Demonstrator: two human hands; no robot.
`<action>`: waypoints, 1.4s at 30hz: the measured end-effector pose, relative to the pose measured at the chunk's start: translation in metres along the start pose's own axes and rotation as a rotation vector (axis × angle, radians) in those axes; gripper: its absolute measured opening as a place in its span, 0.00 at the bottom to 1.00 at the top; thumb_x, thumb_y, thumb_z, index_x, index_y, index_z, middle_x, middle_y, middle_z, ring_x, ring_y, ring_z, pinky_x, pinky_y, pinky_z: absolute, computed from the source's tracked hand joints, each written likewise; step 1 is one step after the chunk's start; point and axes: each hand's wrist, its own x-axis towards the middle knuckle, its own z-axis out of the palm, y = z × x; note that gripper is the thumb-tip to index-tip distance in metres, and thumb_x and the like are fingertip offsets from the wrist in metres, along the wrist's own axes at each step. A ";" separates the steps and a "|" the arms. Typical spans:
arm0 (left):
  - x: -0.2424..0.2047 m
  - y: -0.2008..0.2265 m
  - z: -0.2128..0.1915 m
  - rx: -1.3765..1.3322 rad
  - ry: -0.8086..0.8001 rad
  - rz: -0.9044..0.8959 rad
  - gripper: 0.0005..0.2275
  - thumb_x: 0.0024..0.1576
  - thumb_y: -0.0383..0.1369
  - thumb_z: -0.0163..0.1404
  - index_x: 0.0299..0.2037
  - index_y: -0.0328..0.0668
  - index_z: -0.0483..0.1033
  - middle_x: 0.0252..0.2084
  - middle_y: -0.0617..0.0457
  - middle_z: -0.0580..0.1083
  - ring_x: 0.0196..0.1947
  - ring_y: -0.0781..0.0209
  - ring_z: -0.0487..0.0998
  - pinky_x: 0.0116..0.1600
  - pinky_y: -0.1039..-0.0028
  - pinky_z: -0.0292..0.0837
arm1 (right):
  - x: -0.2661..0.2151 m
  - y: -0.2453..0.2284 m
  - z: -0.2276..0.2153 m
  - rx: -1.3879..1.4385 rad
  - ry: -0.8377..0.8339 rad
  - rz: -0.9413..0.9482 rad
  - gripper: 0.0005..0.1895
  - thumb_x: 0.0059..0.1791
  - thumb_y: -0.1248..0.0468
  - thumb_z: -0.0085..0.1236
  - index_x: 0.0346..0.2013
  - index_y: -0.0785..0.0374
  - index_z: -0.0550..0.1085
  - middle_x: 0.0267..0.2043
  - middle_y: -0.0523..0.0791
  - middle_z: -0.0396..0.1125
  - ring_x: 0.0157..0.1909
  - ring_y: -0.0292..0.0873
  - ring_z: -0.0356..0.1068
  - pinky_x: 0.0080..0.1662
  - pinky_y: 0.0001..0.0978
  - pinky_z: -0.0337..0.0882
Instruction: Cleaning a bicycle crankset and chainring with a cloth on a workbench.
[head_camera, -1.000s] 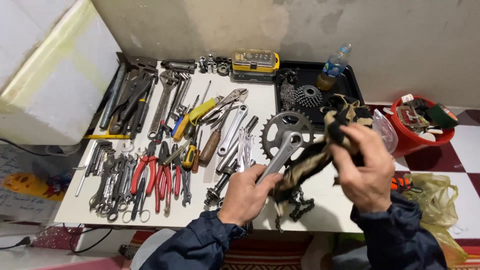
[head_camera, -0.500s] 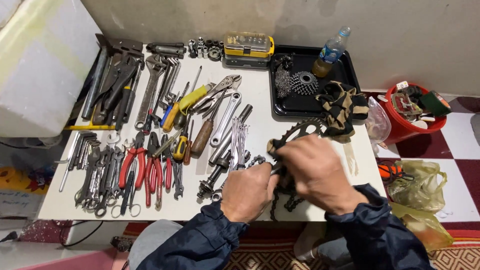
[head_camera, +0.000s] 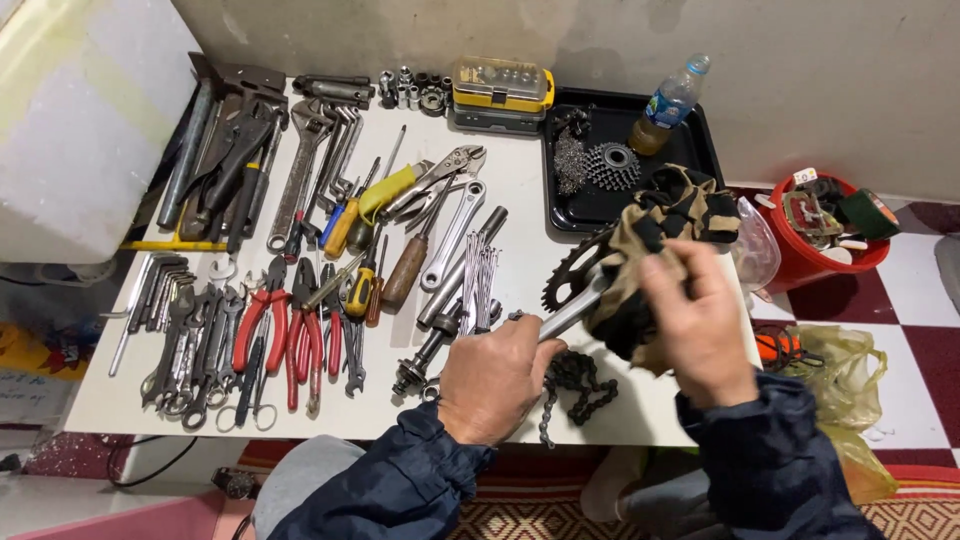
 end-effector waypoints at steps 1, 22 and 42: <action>0.001 0.001 -0.002 -0.002 -0.001 -0.001 0.14 0.62 0.43 0.57 0.30 0.45 0.72 0.16 0.59 0.66 0.10 0.69 0.59 0.13 0.75 0.56 | -0.004 -0.003 0.007 -0.002 0.000 0.002 0.16 0.53 0.59 0.52 0.52 0.64 0.68 0.46 0.46 0.66 0.46 0.41 0.67 0.48 0.33 0.71; -0.001 0.001 0.010 0.206 0.100 0.131 0.12 0.62 0.39 0.57 0.34 0.39 0.73 0.20 0.54 0.70 0.14 0.65 0.68 0.18 0.72 0.62 | -0.001 0.005 0.036 0.407 0.132 0.494 0.23 0.53 0.51 0.54 0.27 0.50 0.50 0.28 0.38 0.45 0.30 0.38 0.49 0.40 0.33 0.56; 0.025 0.019 -0.032 -0.733 -0.209 -0.687 0.17 0.58 0.45 0.49 0.51 0.49 0.82 0.36 0.58 0.83 0.31 0.65 0.78 0.37 0.74 0.74 | -0.007 0.031 0.041 -0.388 0.099 -0.167 0.15 0.51 0.52 0.56 0.26 0.55 0.68 0.33 0.41 0.58 0.32 0.39 0.57 0.37 0.35 0.63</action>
